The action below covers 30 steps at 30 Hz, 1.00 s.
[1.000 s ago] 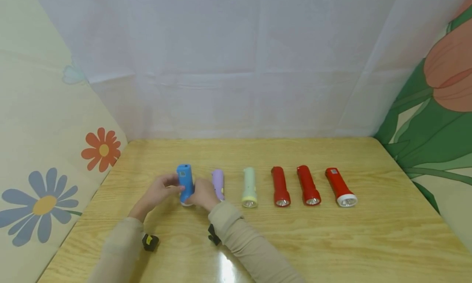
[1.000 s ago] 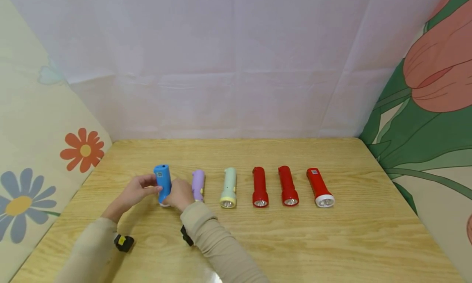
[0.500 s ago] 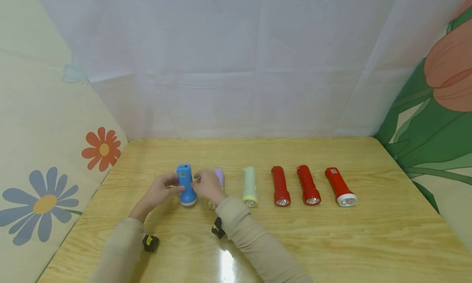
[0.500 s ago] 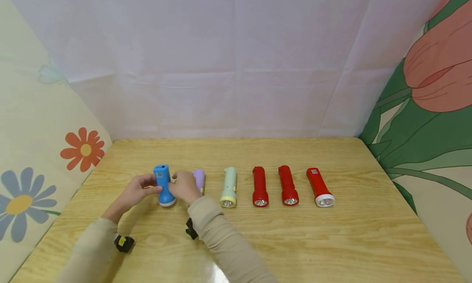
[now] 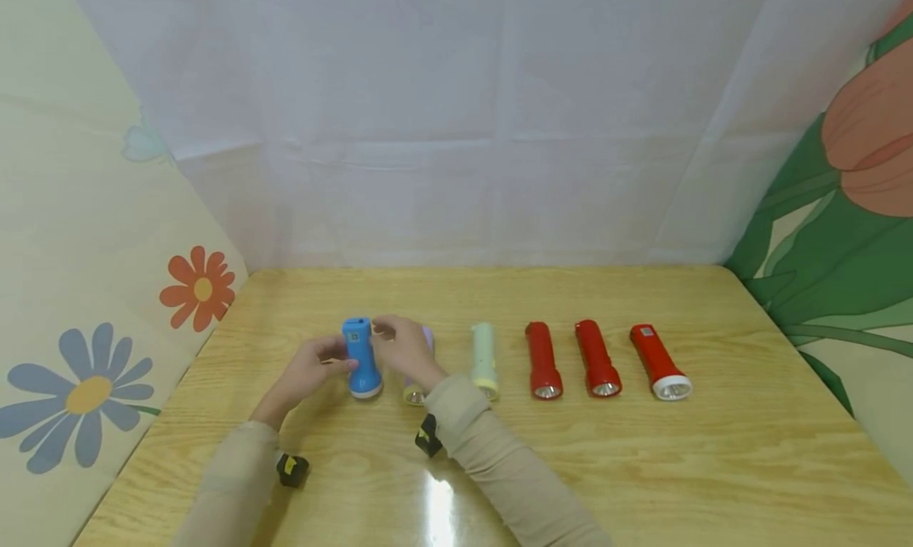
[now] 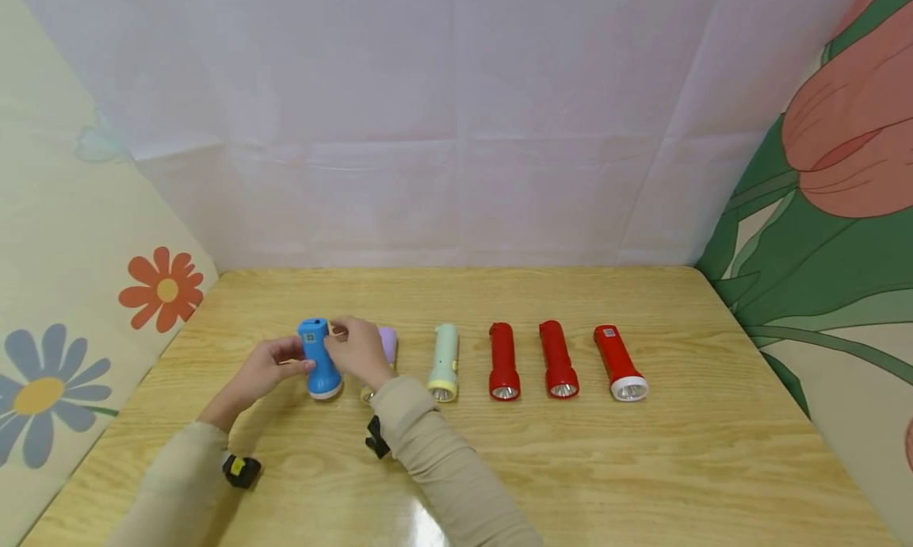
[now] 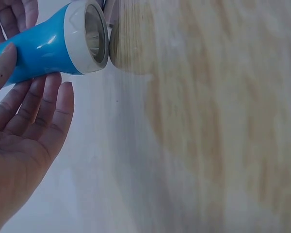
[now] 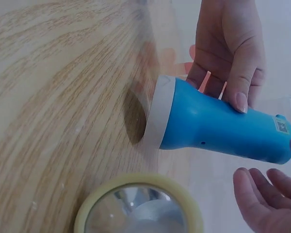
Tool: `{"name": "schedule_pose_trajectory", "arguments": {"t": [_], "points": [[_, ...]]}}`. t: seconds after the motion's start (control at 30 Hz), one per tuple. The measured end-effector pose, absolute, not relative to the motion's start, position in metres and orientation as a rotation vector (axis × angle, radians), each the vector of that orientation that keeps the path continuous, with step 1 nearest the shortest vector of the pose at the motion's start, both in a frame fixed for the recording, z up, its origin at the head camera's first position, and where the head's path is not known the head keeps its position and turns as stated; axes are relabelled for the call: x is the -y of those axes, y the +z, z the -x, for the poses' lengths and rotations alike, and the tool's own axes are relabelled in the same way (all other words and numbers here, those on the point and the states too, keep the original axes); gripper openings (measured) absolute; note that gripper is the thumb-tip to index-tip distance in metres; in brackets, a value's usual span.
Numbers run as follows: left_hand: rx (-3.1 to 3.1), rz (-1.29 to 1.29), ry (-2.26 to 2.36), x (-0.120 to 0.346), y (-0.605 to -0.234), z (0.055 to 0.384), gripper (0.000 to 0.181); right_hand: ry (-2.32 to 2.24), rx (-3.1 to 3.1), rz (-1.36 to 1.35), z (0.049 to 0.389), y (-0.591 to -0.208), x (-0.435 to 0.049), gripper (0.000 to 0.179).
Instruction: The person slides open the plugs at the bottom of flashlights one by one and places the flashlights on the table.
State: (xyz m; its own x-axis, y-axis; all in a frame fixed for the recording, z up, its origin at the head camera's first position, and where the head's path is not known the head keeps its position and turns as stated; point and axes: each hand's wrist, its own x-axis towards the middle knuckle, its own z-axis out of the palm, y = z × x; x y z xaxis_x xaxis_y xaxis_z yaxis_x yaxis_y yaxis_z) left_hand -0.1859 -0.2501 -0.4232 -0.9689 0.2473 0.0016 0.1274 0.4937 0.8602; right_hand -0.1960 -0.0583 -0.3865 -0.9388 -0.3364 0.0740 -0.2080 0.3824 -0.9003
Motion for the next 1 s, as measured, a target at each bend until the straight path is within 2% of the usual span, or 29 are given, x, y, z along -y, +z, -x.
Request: {"name": "schedule_pose_trajectory", "arguments": {"t": [0.2, 0.47, 1.0], "points": [[-2.598, -0.353, 1.493, 0.2491, -0.4228, 0.1863, 0.033, -1.668, -2.452, 0.509, 0.1963, -0.3847, 0.0597, 0.041], [-2.591, -0.360, 1.511, 0.2492, -0.4216, 0.1846, 0.031, -1.690, -2.482, 0.529, 0.1975, -0.3856, 0.0630, 0.030], [-2.566, -0.389, 1.599, 0.2473, -0.4237, 0.1855, 0.034, -1.710, -2.492, 0.584, 0.1975, -0.3905, 0.0656, 0.024]]}}
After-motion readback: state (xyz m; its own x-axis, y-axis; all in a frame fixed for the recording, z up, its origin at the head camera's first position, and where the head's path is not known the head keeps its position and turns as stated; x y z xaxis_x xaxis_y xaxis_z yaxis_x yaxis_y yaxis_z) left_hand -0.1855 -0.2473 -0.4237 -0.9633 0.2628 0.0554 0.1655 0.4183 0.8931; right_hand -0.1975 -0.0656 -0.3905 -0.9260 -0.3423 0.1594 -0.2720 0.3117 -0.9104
